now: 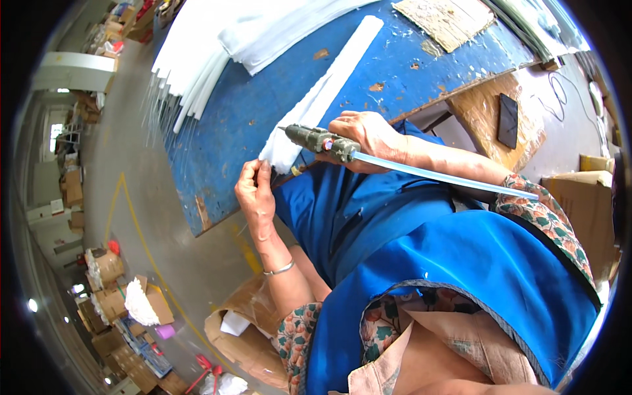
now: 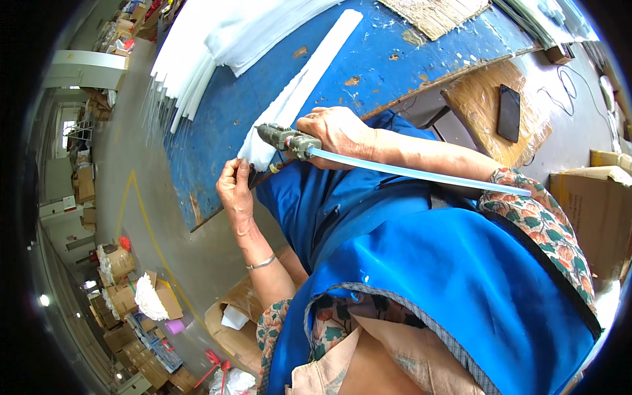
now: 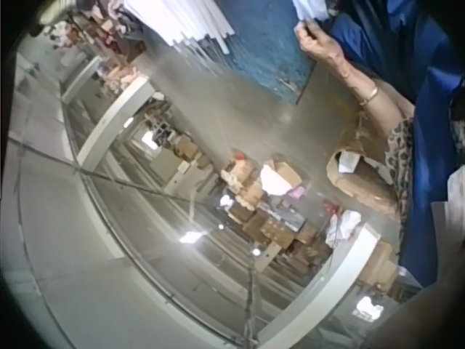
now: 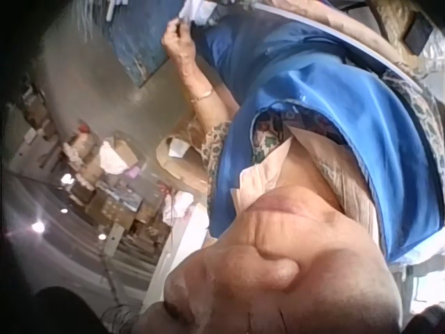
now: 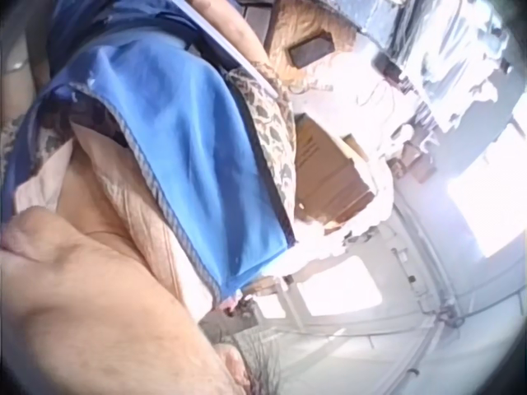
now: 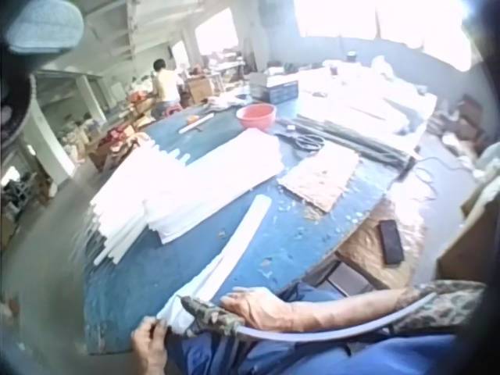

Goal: The worker is assembling foam tubes by rolling foam sheets around rods and securing the edges with a hot glue gun.

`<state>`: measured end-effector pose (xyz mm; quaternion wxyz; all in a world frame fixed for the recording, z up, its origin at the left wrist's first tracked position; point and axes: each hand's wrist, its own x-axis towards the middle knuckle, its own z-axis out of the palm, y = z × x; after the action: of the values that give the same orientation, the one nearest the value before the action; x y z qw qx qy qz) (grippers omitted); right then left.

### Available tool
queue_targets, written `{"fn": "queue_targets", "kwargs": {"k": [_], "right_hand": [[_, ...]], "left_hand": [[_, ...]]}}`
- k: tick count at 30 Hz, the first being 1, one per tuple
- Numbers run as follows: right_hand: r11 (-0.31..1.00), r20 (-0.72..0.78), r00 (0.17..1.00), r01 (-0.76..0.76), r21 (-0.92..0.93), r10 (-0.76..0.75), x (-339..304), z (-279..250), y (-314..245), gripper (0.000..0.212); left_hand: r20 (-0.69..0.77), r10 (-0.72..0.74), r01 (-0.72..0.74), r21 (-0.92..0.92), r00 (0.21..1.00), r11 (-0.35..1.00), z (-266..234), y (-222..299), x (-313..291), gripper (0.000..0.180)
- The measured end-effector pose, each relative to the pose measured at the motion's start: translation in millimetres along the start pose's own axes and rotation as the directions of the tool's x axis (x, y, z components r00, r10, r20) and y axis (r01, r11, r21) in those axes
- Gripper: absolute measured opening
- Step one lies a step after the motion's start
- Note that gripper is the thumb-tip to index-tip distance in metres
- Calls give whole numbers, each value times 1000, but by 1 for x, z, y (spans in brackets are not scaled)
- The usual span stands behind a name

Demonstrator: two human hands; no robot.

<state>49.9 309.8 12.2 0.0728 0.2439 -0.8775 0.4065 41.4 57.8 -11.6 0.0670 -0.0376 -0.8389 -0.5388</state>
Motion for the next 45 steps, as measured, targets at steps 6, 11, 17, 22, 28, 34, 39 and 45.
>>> {"fn": "queue_targets", "kwargs": {"k": [6,11,17,22,28,34,39,45], "right_hand": [[1000,-6,1000,-23,-16,23,-1,-4,2,24],[1000,-31,999,-22,-22,21,-2,-5,5,30],[998,-59,997,-51,-32,49,-4,-7,7,36],[995,-67,995,-81,-52,78,-5,-7,10,34],[994,-103,994,-56,-91,47,-7,-8,14,38],[990,-73,991,-116,-80,110,-7,-16,15,35],[986,-71,989,-139,-91,133,-7,-20,15,35],[990,-107,989,-107,-92,98,-9,-20,20,37]], "left_hand": [[8,7,-7,-8,1000,1000,0,2,0,16],[11,5,-5,1,1000,1000,-1,0,0,16],[17,8,-8,-6,1000,1000,-1,2,0,15],[23,4,-3,-27,1000,1000,-1,1,0,16],[30,-2,3,-37,1000,999,-1,1,1,15],[34,-1,2,-24,999,1000,-2,1,1,15],[39,-5,6,-30,999,1000,-1,2,1,15],[39,-3,4,-32,999,999,-3,-2,1,14]]}}
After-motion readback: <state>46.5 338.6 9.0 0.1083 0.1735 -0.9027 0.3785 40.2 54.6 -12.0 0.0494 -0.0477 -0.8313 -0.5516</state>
